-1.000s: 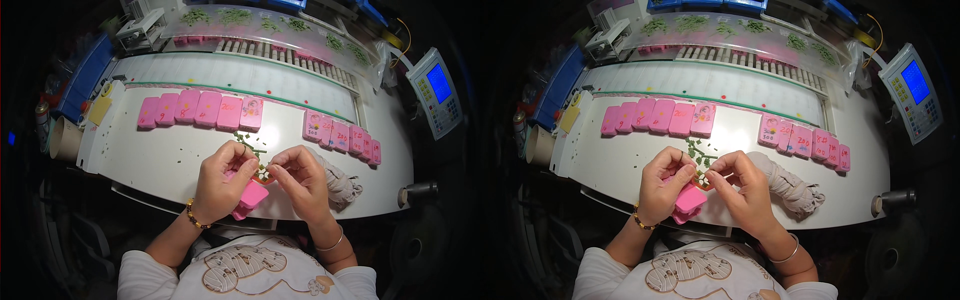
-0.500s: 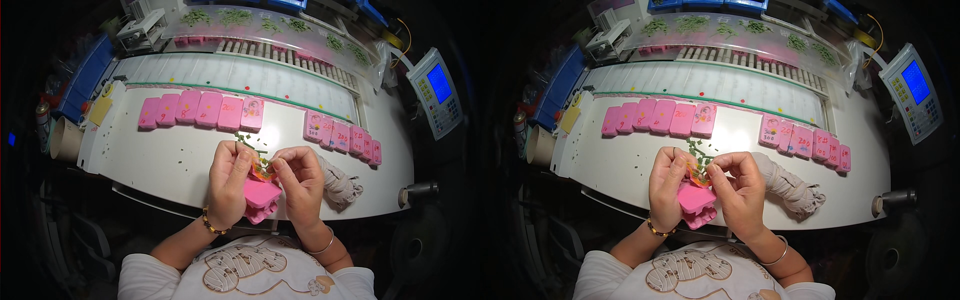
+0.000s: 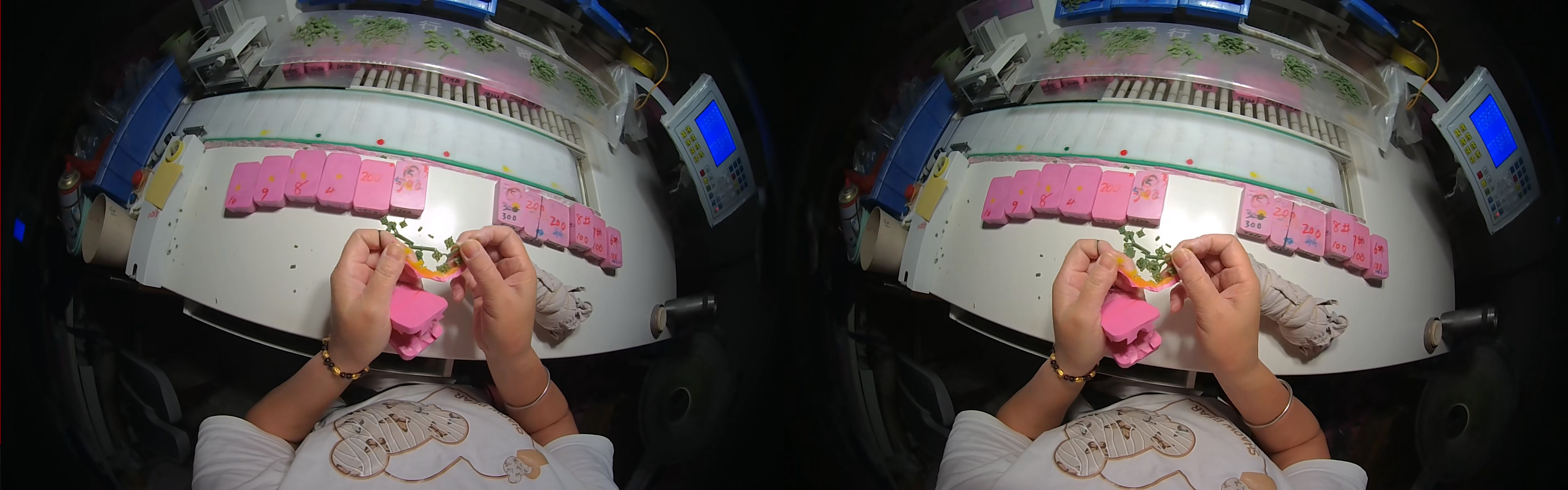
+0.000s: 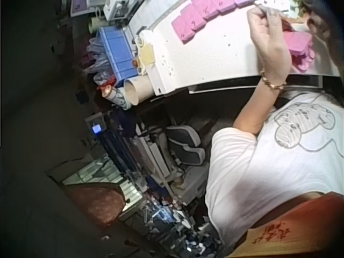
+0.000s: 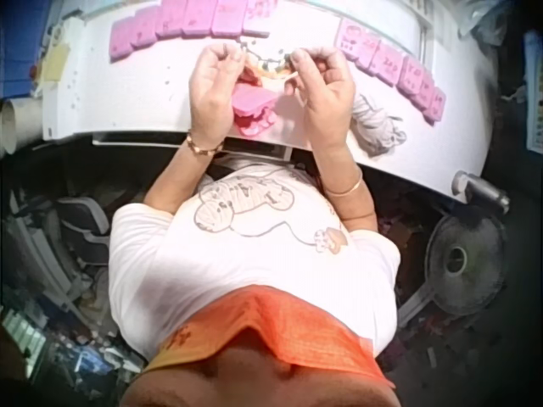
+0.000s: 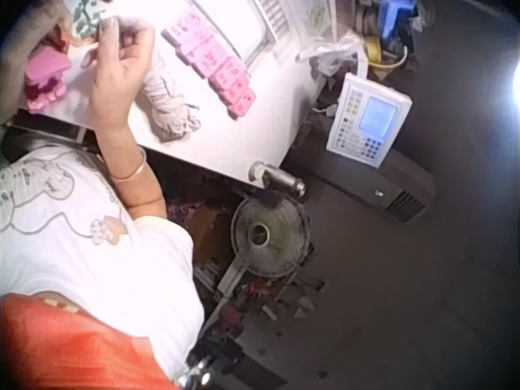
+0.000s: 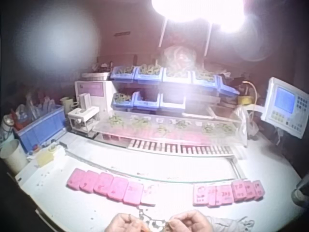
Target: The recorder is assembling small decorative items by placing green foliage into pink molds and adding yellow components.
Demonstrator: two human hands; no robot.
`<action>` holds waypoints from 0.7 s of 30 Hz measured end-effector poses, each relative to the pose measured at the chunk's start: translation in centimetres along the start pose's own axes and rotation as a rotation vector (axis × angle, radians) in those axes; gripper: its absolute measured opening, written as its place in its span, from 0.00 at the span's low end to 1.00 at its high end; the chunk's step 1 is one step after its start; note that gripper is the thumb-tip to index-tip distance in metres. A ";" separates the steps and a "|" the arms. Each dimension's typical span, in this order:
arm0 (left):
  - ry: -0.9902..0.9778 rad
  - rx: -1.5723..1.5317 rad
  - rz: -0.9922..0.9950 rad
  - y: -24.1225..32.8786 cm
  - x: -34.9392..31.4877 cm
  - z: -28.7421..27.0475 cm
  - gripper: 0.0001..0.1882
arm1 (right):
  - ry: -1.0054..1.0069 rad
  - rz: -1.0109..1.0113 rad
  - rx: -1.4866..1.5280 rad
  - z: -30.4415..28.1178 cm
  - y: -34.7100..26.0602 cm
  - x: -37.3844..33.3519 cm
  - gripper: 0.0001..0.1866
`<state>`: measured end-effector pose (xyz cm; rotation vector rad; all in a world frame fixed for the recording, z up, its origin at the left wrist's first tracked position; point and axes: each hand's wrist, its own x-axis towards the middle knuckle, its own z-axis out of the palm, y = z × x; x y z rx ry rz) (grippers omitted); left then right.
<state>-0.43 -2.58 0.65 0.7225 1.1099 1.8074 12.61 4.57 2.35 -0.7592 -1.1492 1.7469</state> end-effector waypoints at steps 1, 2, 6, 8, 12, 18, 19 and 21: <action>-0.029 0.034 -0.014 -0.1 0.1 -0.2 0.09 | -0.011 0.029 0.013 -0.1 -0.1 0.1 0.06; -0.057 0.068 -0.027 -0.1 0.3 -0.3 0.11 | -0.011 0.028 0.013 -0.1 -0.1 0.2 0.06; -0.067 0.095 -0.080 0.8 0.7 -0.7 0.18 | -0.087 0.039 -0.089 -0.5 -0.3 0.4 0.07; -0.092 0.124 -0.067 1.5 1.0 -1.0 0.24 | -0.123 0.043 -0.154 -0.7 -0.7 0.6 0.07; -0.307 0.212 -0.248 2.7 1.3 -1.6 0.21 | -0.244 0.058 -0.359 -1.3 -1.4 1.1 0.06; -0.372 0.288 -0.308 2.4 1.0 -1.7 0.07 | -0.394 0.062 -0.323 -1.4 -0.9 1.3 0.07; -0.363 0.299 -0.276 2.0 1.0 -1.7 0.06 | -0.412 0.070 -0.303 -1.4 -0.8 1.2 0.07; -0.355 0.310 -0.244 1.8 0.8 -1.5 0.06 | -0.384 0.070 -0.307 -1.3 -0.8 1.0 0.07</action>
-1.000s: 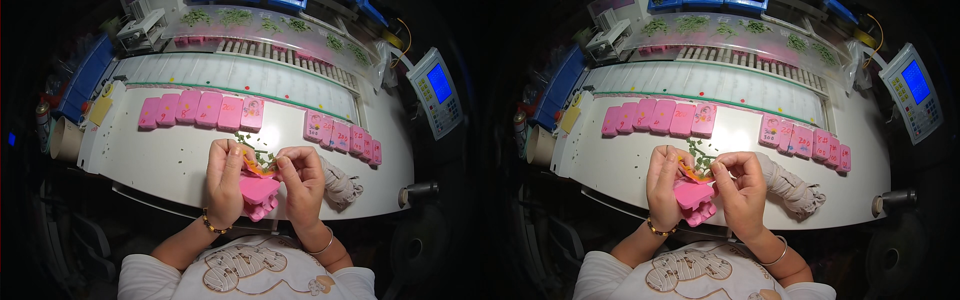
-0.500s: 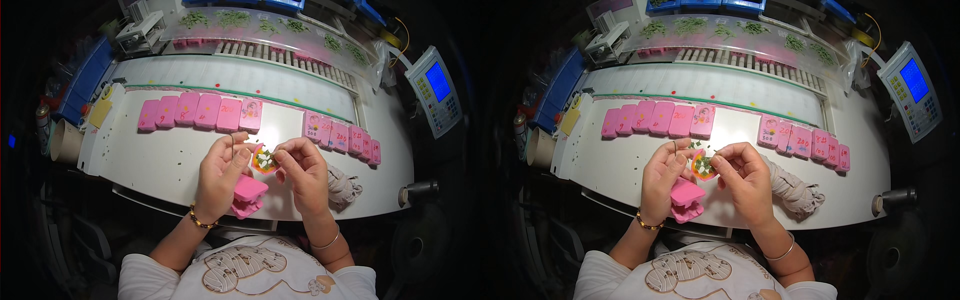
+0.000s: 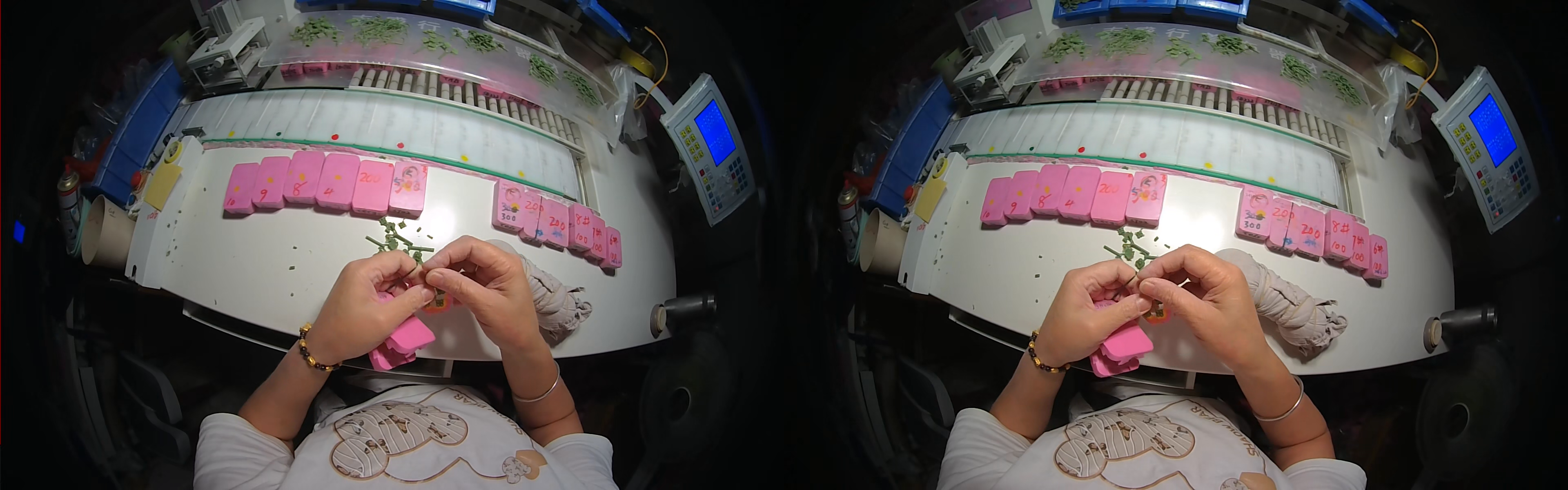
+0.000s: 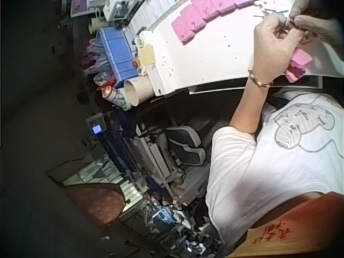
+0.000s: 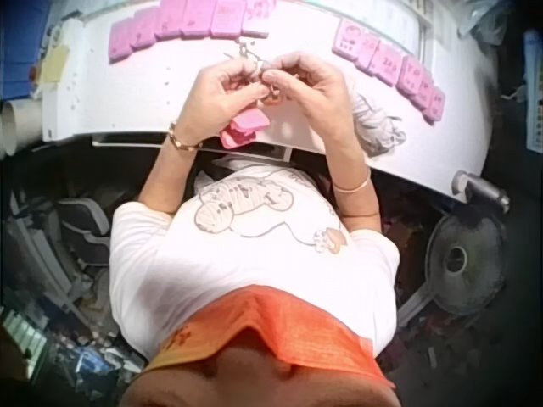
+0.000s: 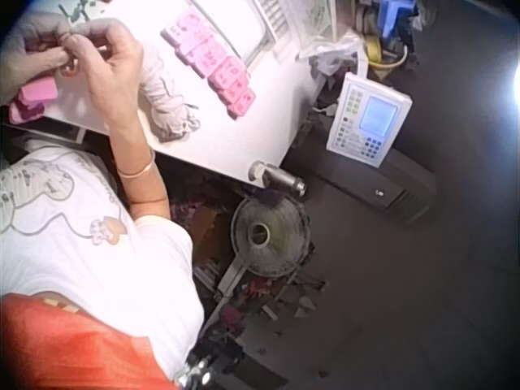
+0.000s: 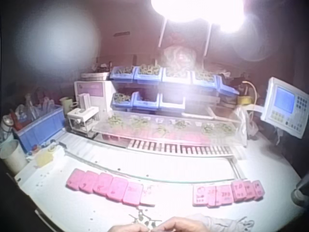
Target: The recorder is assembling small decorative items by placing green foliage into pink molds and adding yellow components.
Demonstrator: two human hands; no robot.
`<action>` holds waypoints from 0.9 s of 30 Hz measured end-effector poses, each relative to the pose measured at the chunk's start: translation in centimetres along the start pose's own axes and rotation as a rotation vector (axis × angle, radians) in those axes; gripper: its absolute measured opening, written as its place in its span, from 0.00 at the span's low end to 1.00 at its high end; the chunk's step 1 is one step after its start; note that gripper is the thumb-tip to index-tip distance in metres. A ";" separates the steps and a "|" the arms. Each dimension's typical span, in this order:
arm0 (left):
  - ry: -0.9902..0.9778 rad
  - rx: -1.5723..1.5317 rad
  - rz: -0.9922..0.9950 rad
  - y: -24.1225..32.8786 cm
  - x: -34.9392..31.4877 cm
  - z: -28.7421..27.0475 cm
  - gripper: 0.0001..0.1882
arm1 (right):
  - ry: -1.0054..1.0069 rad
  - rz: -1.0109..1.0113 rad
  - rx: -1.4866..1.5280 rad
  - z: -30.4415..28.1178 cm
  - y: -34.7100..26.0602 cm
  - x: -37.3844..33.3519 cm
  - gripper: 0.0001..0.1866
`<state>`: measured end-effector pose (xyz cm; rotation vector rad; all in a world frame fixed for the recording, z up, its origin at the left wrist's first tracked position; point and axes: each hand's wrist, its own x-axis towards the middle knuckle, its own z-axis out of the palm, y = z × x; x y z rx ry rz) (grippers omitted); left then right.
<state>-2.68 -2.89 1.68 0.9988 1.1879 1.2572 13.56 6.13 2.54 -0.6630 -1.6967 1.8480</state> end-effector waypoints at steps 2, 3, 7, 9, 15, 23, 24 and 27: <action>0.049 0.030 0.014 0.0 -0.1 0.3 0.04 | 0.026 0.007 0.000 0.1 0.2 -0.1 0.08; 0.050 0.030 0.013 -0.1 0.0 0.4 0.04 | 0.081 0.020 0.057 0.2 0.3 -0.2 0.08; 0.169 0.007 0.079 -0.3 0.0 0.8 0.04 | 0.133 0.036 0.040 0.2 0.3 -0.6 0.09; 0.192 0.031 0.097 -0.7 0.0 0.9 0.04 | 0.147 0.023 0.035 0.4 0.2 -0.8 0.09; 0.239 -0.076 0.165 -1.5 0.2 1.7 0.03 | 0.281 -0.034 0.113 1.8 1.2 -1.1 0.08; 0.233 -0.285 0.207 -1.6 0.1 2.5 0.03 | 0.368 -0.128 0.241 3.4 1.6 -1.1 0.09; 0.235 -0.284 0.207 -1.7 0.1 2.4 0.03 | 0.384 -0.128 0.276 3.5 1.7 -1.2 0.10; 0.251 -0.294 0.201 -1.8 0.2 2.3 0.05 | 0.408 -0.120 0.333 3.6 1.7 -1.2 0.10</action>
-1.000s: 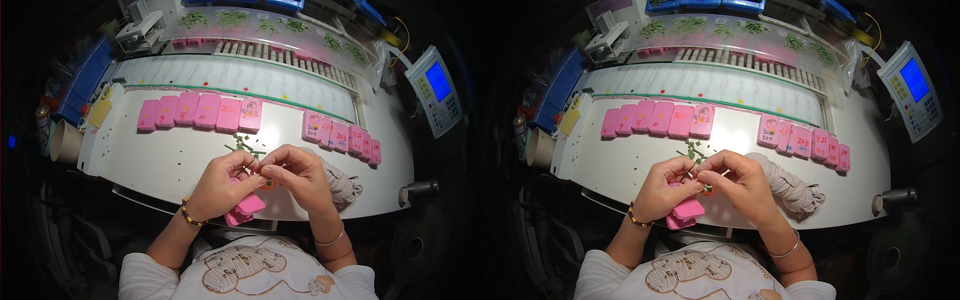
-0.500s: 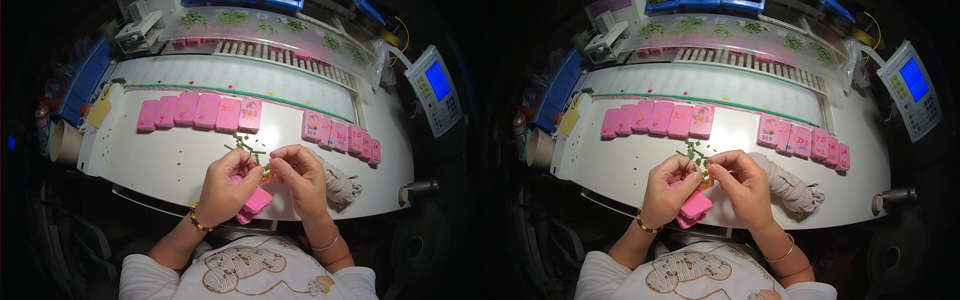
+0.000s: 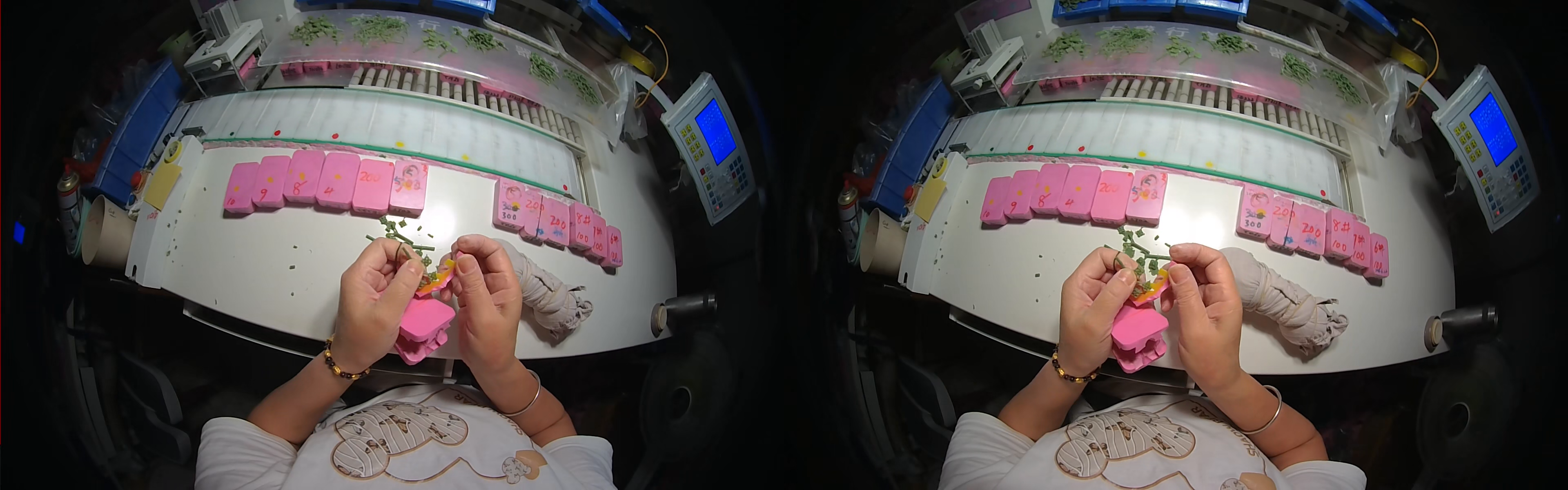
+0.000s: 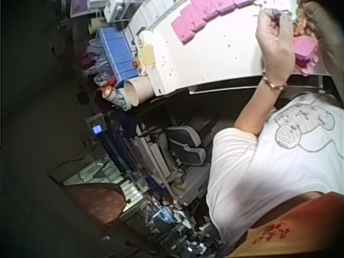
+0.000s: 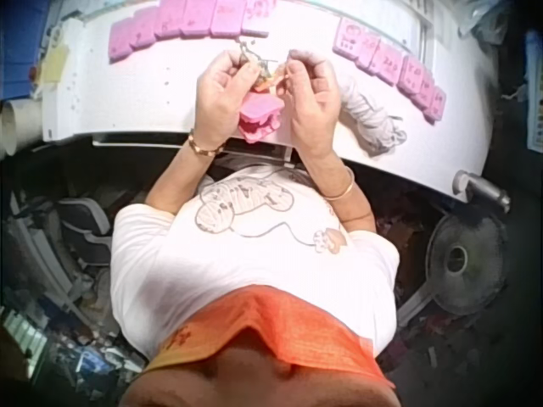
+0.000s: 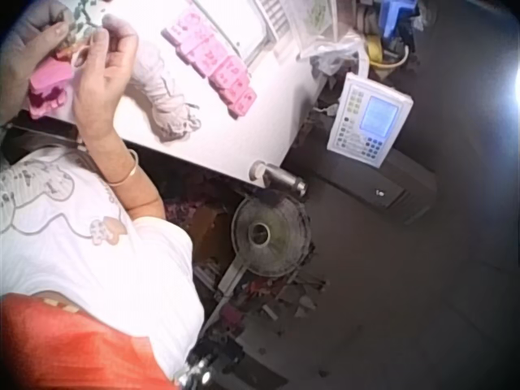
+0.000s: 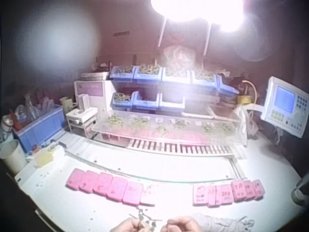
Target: The recorder is assembling small decorative items by placing green foliage into pink molds and adding yellow components.
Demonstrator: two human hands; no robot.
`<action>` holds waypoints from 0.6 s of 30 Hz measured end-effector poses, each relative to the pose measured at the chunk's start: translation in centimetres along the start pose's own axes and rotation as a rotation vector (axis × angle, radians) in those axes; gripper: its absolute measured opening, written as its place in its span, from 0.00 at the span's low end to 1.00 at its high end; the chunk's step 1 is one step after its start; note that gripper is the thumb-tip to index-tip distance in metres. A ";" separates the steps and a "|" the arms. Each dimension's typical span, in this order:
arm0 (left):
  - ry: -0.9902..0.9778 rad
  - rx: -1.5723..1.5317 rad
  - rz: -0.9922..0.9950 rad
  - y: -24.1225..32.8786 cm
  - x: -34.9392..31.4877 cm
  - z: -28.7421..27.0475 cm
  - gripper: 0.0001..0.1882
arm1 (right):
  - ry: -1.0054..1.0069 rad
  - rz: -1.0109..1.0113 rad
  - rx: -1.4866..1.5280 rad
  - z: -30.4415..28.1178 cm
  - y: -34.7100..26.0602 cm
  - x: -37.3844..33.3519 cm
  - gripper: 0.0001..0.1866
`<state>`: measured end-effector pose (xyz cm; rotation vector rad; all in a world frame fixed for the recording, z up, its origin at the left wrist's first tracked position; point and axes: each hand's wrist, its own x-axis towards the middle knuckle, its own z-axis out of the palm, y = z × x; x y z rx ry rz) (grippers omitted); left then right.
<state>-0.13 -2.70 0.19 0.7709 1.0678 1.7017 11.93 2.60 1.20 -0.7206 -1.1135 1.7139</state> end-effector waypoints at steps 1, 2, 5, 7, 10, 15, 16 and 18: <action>-0.008 0.005 -0.006 0.0 0.0 0.0 0.05 | 0.004 0.010 0.022 0.1 0.0 0.0 0.10; -0.017 0.011 -0.012 0.0 0.0 0.0 0.05 | 0.004 0.009 0.022 0.0 -0.1 0.0 0.10; 0.055 0.019 0.033 0.2 0.1 0.0 0.05 | 0.019 0.018 0.030 -0.2 -0.2 0.2 0.10; 0.061 -0.019 0.016 0.3 0.2 -0.3 0.06 | 0.082 -0.025 0.065 -0.5 -0.2 0.7 0.10; 0.067 -0.060 0.008 0.4 0.6 -0.8 0.06 | 0.079 -0.025 0.021 -1.1 -0.4 1.0 0.08; 0.055 -0.084 -0.070 0.8 0.9 -1.7 0.06 | -0.168 -0.243 -0.653 -2.3 -1.5 2.2 0.06; 0.056 -0.083 -0.069 0.9 0.9 -1.7 0.06 | -0.295 -0.434 -0.931 -2.3 -1.5 2.4 0.06; 0.046 -0.029 -0.070 1.1 0.9 -1.6 0.05 | -0.325 -0.386 -0.985 -2.0 -1.4 2.1 0.07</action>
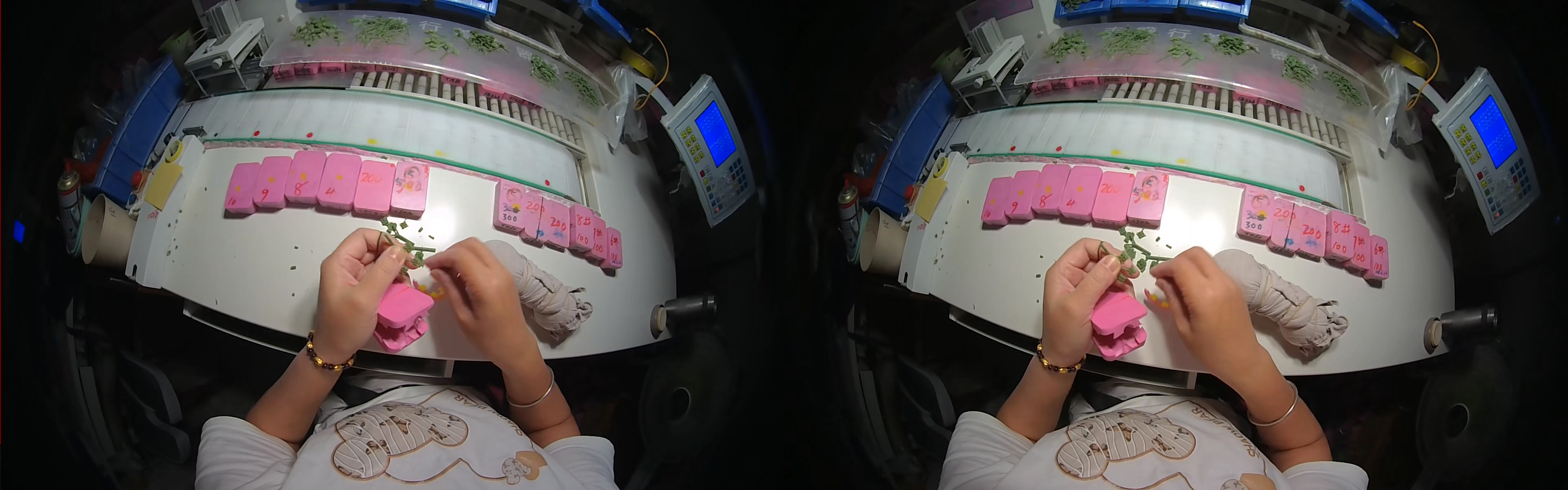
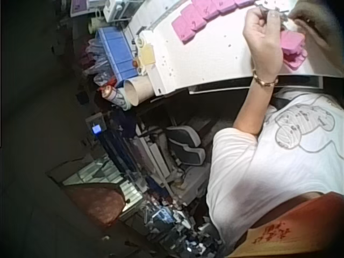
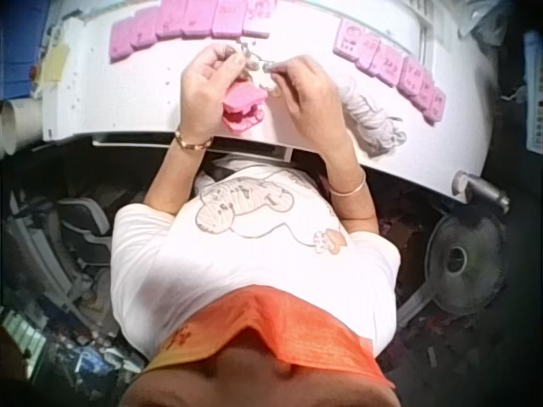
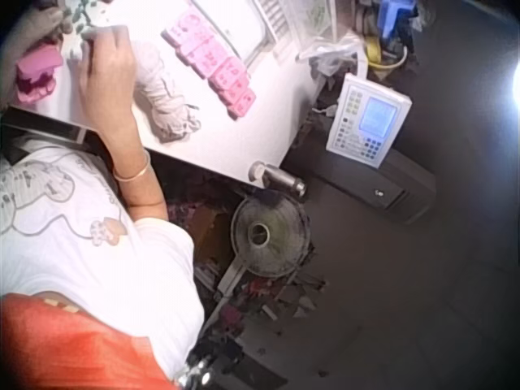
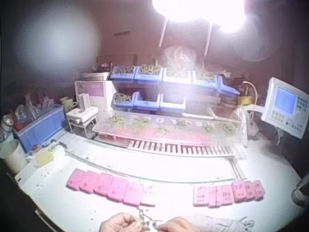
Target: The recorder is assembling small decorative items by placing green foliage into pink molds and adding yellow components.
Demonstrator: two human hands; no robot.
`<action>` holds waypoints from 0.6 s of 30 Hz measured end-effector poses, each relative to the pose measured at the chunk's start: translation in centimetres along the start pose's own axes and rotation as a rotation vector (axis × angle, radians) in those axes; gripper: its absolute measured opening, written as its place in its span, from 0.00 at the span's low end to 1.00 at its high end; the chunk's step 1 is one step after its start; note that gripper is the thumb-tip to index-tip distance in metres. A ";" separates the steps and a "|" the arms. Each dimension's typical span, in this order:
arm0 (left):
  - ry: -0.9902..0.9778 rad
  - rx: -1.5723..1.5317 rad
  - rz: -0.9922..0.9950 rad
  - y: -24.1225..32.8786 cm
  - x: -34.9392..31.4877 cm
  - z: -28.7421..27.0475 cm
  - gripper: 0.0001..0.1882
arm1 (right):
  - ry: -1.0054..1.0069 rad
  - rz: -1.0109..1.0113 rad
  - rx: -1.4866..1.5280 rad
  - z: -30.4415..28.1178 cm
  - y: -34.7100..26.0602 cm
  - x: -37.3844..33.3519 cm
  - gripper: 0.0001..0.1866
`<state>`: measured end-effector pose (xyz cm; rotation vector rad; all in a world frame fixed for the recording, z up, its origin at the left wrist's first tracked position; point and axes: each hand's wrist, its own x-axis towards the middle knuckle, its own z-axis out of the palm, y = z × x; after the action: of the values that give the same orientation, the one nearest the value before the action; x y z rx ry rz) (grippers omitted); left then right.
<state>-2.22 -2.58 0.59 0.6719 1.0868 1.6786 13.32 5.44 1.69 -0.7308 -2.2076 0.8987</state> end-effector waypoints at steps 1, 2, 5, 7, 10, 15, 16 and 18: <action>0.000 0.000 0.001 0.0 0.0 0.1 0.05 | -0.076 0.012 -0.051 0.2 0.0 -0.1 0.07; -0.002 0.048 0.020 -0.1 -0.1 0.3 0.04 | -0.152 0.025 -0.102 0.3 -0.1 -0.2 0.06; -0.016 0.221 0.073 -0.4 -0.2 0.0 0.03 | -0.053 0.003 -0.140 0.3 -0.4 0.1 0.07; -0.031 0.343 0.105 -0.2 -0.3 0.0 0.03 | 0.017 -0.017 -0.137 0.0 -0.5 0.6 0.08; -0.100 0.539 0.109 0.8 -0.4 0.6 0.02 | 0.094 -0.113 -0.057 -0.9 -0.6 1.5 0.11; -0.156 0.649 0.156 0.9 -0.2 0.7 0.04 | -0.033 -0.338 -0.094 -1.5 -0.6 2.0 0.14; -0.172 0.625 0.148 0.9 -0.2 0.6 0.04 | -0.058 -0.361 -0.130 -1.6 -0.5 2.0 0.13; -0.192 0.546 0.019 1.2 -0.1 0.5 0.05 | -0.060 -0.370 -0.153 -1.6 -0.4 2.1 0.12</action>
<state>-2.34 -2.67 1.92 1.1654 1.4109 1.2981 13.02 7.18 3.60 -0.3460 -2.3788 0.5774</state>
